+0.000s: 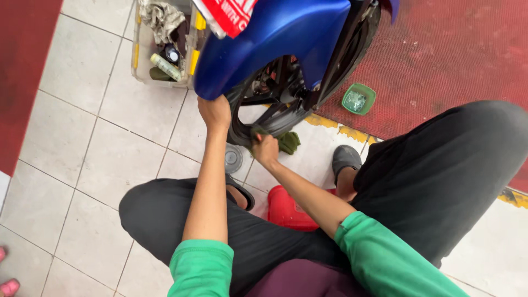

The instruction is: The person sits on the floor and scrubs the front wheel and brake disc of a blue motorcycle using a green cloth. They wipe the tire, rim, and brake components repeatedly while seated.

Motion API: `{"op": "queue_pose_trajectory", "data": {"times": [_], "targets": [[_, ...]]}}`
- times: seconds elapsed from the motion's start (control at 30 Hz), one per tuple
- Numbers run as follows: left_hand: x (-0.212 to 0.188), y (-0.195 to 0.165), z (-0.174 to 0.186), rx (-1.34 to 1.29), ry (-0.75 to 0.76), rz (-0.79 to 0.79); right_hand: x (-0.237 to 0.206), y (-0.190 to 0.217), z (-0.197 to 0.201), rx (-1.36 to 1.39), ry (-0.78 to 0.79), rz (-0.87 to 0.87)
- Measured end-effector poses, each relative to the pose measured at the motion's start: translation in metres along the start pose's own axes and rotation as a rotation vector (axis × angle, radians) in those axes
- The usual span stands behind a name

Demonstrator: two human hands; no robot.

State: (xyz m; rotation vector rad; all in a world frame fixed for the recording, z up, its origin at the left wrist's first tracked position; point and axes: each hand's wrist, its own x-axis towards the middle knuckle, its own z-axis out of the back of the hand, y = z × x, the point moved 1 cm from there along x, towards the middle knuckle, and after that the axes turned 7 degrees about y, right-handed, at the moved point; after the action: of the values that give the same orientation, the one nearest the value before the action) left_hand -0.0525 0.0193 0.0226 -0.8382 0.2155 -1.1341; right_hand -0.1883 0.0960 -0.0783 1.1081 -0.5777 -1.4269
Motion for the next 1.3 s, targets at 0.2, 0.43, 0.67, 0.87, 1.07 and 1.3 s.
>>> {"op": "queue_pose_trajectory", "data": {"times": [0.2,0.43,0.67,0.87,1.07,1.3], "targets": [[0.000,0.007,-0.005,0.025,-0.003,0.002,-0.011,0.016,-0.009,0.231,0.079,-0.146],[0.006,-0.008,0.000,0.067,-0.027,0.074,0.008,-0.005,-0.001,-0.021,-0.050,0.161],[0.004,-0.005,0.000,0.029,-0.033,0.063,0.000,0.018,-0.002,0.260,0.135,-0.134],[0.015,-0.026,-0.001,0.055,0.014,0.174,0.018,0.022,0.014,-0.316,0.130,0.074],[0.016,-0.046,0.019,0.015,-0.008,0.158,-0.005,0.057,0.006,0.012,0.061,0.124],[0.015,-0.025,0.000,0.028,0.015,0.142,0.019,0.038,0.022,-0.280,0.186,0.080]]}}
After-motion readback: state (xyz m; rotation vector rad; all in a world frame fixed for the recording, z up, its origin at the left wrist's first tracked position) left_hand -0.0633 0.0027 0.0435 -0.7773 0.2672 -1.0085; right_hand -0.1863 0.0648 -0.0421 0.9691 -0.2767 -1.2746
